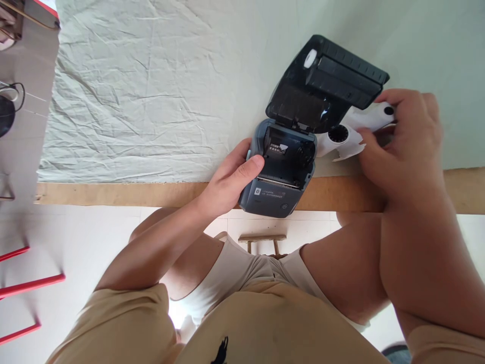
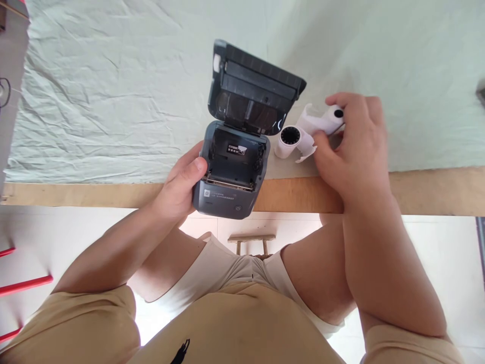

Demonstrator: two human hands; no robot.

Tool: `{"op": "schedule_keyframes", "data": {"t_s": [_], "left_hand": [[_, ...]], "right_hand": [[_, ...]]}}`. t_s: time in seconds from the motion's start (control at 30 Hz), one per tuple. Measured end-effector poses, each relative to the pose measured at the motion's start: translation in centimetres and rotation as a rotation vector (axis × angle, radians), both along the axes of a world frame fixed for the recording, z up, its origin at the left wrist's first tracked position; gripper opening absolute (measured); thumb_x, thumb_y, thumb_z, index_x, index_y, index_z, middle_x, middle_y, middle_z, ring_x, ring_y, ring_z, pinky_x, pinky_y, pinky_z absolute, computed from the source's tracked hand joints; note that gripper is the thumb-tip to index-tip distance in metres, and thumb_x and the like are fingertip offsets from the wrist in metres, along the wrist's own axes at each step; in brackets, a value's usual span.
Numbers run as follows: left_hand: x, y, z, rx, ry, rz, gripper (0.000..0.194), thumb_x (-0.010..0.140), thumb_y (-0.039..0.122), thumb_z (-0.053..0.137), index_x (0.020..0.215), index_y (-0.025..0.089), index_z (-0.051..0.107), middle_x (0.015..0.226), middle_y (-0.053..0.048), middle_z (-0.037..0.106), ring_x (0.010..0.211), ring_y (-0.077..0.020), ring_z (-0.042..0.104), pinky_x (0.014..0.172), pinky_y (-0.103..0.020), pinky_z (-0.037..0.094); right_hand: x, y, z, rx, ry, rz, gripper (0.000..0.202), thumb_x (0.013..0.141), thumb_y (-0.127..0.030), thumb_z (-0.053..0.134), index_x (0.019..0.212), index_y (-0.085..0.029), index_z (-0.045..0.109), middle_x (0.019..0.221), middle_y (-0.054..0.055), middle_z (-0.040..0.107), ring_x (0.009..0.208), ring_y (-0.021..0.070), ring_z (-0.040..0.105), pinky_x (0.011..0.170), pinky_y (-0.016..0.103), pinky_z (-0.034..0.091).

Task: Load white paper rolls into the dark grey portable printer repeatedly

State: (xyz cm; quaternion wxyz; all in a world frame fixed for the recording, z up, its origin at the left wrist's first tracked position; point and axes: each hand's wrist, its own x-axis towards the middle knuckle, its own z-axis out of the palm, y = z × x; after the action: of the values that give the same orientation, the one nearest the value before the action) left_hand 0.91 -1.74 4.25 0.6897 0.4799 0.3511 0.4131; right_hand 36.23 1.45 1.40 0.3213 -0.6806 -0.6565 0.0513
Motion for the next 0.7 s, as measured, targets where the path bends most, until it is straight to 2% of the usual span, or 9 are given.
{"op": "schedule_keyframes", "data": {"t_s": [0.07, 0.13, 0.23, 0.37, 0.53, 0.6, 0.7], "left_hand": [[0.0, 0.0, 0.0, 0.023, -0.028, -0.003, 0.053, 0.115, 0.078, 0.084, 0.129, 0.027, 0.086, 0.116, -0.007, 0.092, 0.094, -0.0277, 0.086, 0.074, -0.037, 0.068], [0.0, 0.1, 0.0, 0.041, -0.046, -0.004, 0.047, 0.118, 0.072, 0.083, 0.13, 0.027, 0.087, 0.114, -0.006, 0.092, 0.092, -0.0256, 0.087, 0.072, -0.034, 0.067], [0.0, 0.1, 0.2, 0.036, -0.041, 0.0, 0.045, 0.118, 0.071, 0.085, 0.129, 0.027, 0.088, 0.114, -0.005, 0.092, 0.094, -0.0253, 0.088, 0.074, -0.033, 0.069], [0.0, 0.0, 0.5, 0.024, -0.006, 0.013, 0.05, 0.116, 0.075, 0.086, 0.127, 0.026, 0.087, 0.11, -0.005, 0.09, 0.09, -0.0253, 0.086, 0.071, -0.034, 0.068], [0.0, -0.1, 0.3, 0.035, -0.041, 0.011, 0.041, 0.119, 0.067, 0.085, 0.128, 0.027, 0.088, 0.113, -0.005, 0.091, 0.094, -0.0261, 0.087, 0.075, -0.034, 0.069], [-0.1, -0.1, 0.1, 0.043, -0.043, 0.01, 0.043, 0.119, 0.068, 0.085, 0.128, 0.027, 0.089, 0.112, -0.006, 0.089, 0.093, -0.0259, 0.087, 0.074, -0.034, 0.069], [-0.1, 0.0, 0.0, 0.04, -0.01, 0.023, 0.051, 0.116, 0.075, 0.086, 0.127, 0.026, 0.088, 0.107, -0.006, 0.086, 0.084, -0.0235, 0.083, 0.065, -0.032, 0.063]], "right_hand": [[-0.1, -0.1, 0.2, -0.037, -0.003, -0.037, 0.071, 0.08, -0.022, 0.098, 0.148, -0.032, 0.081, 0.137, 0.016, 0.081, 0.098, 0.027, 0.078, 0.087, 0.048, 0.071], [0.1, -0.3, 0.5, -0.065, 0.014, -0.001, 0.076, 0.083, -0.021, 0.091, 0.157, -0.033, 0.077, 0.14, 0.013, 0.082, 0.104, 0.0275, 0.082, 0.091, 0.049, 0.075], [0.9, -0.5, 0.9, -0.078, 0.0, 0.069, 0.085, 0.086, -0.019, 0.082, 0.169, -0.036, 0.068, 0.15, 0.011, 0.081, 0.119, 0.0303, 0.086, 0.104, 0.056, 0.078], [1.5, -0.5, 1.0, -0.078, -0.082, -0.003, 0.084, 0.082, -0.027, 0.095, 0.163, -0.032, 0.076, 0.146, 0.014, 0.077, 0.117, 0.0317, 0.084, 0.104, 0.06, 0.076], [1.9, -0.8, 0.7, -0.023, -0.091, 0.035, 0.086, 0.085, -0.014, 0.081, 0.168, -0.033, 0.071, 0.148, 0.013, 0.08, 0.119, 0.0301, 0.082, 0.106, 0.058, 0.073], [2.1, -0.7, 0.6, -0.061, -0.092, 0.006, 0.084, 0.087, -0.018, 0.089, 0.168, -0.032, 0.073, 0.151, 0.014, 0.079, 0.117, 0.0291, 0.081, 0.105, 0.058, 0.072], [1.9, -0.2, 0.5, -0.129, -0.123, -0.116, 0.091, 0.082, -0.026, 0.107, 0.168, -0.027, 0.078, 0.152, 0.018, 0.075, 0.113, 0.028, 0.08, 0.104, 0.058, 0.07]]}}
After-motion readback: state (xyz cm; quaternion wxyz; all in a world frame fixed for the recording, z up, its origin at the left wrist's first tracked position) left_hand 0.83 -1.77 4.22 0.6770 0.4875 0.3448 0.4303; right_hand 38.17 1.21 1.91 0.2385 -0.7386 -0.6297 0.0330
